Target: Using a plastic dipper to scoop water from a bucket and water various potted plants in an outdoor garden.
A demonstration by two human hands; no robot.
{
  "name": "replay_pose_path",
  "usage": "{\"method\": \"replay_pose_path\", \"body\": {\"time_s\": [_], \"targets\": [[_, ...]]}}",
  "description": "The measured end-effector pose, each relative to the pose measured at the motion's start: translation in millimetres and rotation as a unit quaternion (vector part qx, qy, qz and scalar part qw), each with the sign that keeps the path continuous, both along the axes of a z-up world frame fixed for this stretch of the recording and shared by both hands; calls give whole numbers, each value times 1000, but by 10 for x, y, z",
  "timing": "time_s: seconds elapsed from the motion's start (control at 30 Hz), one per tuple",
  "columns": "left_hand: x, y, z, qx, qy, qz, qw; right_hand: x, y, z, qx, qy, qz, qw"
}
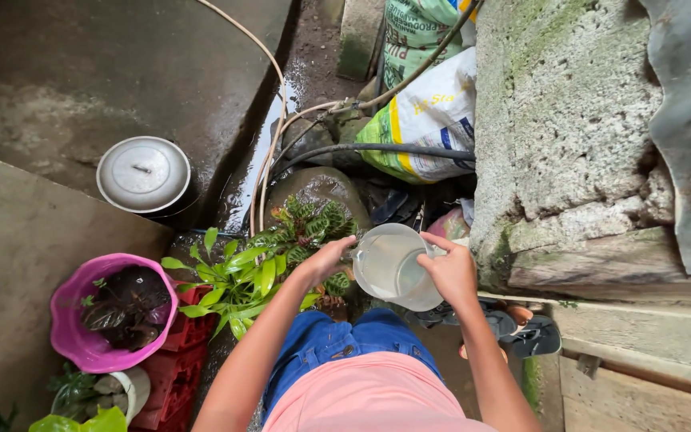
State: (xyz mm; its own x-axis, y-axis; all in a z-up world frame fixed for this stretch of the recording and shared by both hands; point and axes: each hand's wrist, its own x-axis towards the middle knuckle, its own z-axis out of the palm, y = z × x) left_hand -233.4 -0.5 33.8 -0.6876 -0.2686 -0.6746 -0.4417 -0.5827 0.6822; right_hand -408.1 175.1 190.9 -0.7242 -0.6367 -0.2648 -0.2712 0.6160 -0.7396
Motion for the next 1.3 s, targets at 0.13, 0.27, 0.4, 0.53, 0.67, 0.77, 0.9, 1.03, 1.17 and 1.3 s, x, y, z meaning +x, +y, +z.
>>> {"method": "replay_pose_path", "body": {"time_s": [0.13,0.27,0.4,0.53,0.67,0.77,0.9,1.03,1.17,1.3], "targets": [[-38,-45,-68,-119,-22,-21,992,18,-71,158,21,20,15,999],[-10,-90,-127,12,21,94,995,38,-161,270,51,22,37,998],[41,-158,-405,16,19,117,993,41,-242,274,35,7,75,997],[190,-151,-344,45,37,66,996,67,-349,254,29,10,94,995],[352,-161,-389,23,22,124,992,136,-455,285,25,11,115,993],[513,-166,-356,40,66,181,981,217,-551,316,26,8,130,991],[664,-135,-431,-9,43,228,973,324,-671,311,24,14,164,986],[879,-78,-547,69,30,252,965,505,-792,323,23,24,188,982],[1122,30,-638,34,62,273,960,733,-908,337,30,28,224,974],[1462,165,-555,84,97,345,930,975,-1006,333,31,29,250,967]]}}
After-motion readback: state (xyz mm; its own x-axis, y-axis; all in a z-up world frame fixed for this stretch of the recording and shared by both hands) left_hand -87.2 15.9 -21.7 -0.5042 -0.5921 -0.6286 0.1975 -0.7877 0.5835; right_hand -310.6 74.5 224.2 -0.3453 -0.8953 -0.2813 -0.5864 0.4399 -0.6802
